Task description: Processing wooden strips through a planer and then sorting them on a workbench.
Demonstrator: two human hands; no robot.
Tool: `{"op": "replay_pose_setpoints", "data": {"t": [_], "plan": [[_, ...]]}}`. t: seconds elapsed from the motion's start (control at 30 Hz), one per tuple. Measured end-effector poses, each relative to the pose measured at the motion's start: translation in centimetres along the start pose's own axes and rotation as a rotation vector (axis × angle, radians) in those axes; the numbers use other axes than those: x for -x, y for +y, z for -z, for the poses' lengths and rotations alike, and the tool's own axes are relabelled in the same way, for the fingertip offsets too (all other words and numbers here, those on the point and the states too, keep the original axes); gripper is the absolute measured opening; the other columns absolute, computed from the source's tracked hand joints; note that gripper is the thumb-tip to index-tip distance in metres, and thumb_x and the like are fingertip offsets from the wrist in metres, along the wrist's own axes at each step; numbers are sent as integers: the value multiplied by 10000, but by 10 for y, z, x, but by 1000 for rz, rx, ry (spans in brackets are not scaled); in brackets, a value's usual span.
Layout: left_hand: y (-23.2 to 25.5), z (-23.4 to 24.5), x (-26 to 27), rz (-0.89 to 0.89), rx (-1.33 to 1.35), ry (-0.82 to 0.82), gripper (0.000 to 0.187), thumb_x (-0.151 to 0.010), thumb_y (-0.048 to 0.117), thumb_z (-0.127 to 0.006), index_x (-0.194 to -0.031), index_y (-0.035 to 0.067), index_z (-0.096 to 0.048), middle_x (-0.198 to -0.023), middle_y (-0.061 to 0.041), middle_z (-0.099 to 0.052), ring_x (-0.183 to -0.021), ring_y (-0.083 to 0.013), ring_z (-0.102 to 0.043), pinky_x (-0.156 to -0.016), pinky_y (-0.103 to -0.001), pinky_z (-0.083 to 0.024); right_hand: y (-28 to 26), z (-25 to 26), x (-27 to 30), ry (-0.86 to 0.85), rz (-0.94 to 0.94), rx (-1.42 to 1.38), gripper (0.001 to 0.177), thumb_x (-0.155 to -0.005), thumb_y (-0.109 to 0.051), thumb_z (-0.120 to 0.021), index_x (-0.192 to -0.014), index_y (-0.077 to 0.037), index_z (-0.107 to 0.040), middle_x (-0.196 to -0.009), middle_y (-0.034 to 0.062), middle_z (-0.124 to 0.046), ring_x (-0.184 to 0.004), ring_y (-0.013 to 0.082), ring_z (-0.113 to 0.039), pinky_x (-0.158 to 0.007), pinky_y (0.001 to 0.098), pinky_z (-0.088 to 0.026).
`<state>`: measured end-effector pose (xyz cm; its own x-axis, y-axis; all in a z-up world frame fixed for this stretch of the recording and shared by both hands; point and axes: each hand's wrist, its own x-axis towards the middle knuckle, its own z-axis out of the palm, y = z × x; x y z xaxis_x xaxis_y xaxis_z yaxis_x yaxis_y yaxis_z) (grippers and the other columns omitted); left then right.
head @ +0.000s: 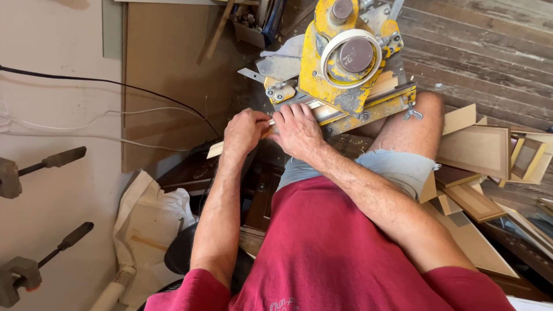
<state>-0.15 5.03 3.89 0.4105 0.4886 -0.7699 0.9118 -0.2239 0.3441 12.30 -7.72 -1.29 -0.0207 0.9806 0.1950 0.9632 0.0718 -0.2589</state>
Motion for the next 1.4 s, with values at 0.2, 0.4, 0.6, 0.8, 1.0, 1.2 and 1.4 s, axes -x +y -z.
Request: {"op": "replay_pose_setpoints", "data": {"t": [0.2,0.4,0.6,0.8,1.0,1.2,1.4], "plan": [[7,3,4,-12,-44,3,243,-1002,288,-633,-1207,305,-764,-1198,-42,-681,-1143,-366,-677,-962,-522,-578,1,2,1,21,-5,-29,514,-782,-476,-793,-1036,-75,-597,-897,111,-517,-884,316,-576,-866,465,-475],[-2,-4,-6,3,-35,-24,252,-991,330,-640,-1213,321,-758,-1187,-38,-667,-1176,-349,-654,-967,-528,-574,-2,33,9,59,75,-232,552,-1009,-517,-562,-1179,6,-606,-1056,192,-590,-1067,382,-622,-1007,528,-469],[2,-1,-6,22,-27,-41,259,-990,318,-661,-1227,309,-764,-1187,-42,-667,-1188,-324,-646,-1008,-508,-553,75,61,113,343,-215,-192,304,-874,-263,-737,-628,-163,-588,-627,42,-512,-619,287,-569,-698,411,-472],[-5,-6,-13,13,-39,-24,255,-952,327,-697,-1196,346,-766,-1177,-30,-665,-1200,-304,-639,-1006,-480,-557,189,104,91,9,-280,-62,163,-1062,-290,-702,-1085,-130,-725,-1024,47,-673,-981,259,-669,-844,382,-525],[-2,-6,-10,18,-33,-11,255,-947,319,-694,-1188,336,-776,-1175,-43,-679,-1195,-311,-646,-1006,-478,-558,166,163,17,-688,-248,38,371,-1051,-391,-596,-1078,-53,-747,-1003,112,-719,-1015,247,-695,-901,372,-564],[-5,-6,-14,21,-45,-37,260,-962,329,-682,-1208,356,-763,-1179,-16,-678,-1199,-271,-648,-1013,-452,-556,205,126,58,-644,-225,-91,378,-953,-464,-641,-1155,-150,-702,-1076,89,-611,-1105,299,-628,-899,443,-558],[-8,-14,-10,-69,-21,79,245,-928,250,-681,-1144,264,-797,-1090,5,-675,-1089,-225,-658,-890,-387,-508,220,206,64,-897,-622,572,295,-1040,-153,-530,-918,-206,-794,-980,-35,-687,-1024,134,-680,-930,307,-621]]}}
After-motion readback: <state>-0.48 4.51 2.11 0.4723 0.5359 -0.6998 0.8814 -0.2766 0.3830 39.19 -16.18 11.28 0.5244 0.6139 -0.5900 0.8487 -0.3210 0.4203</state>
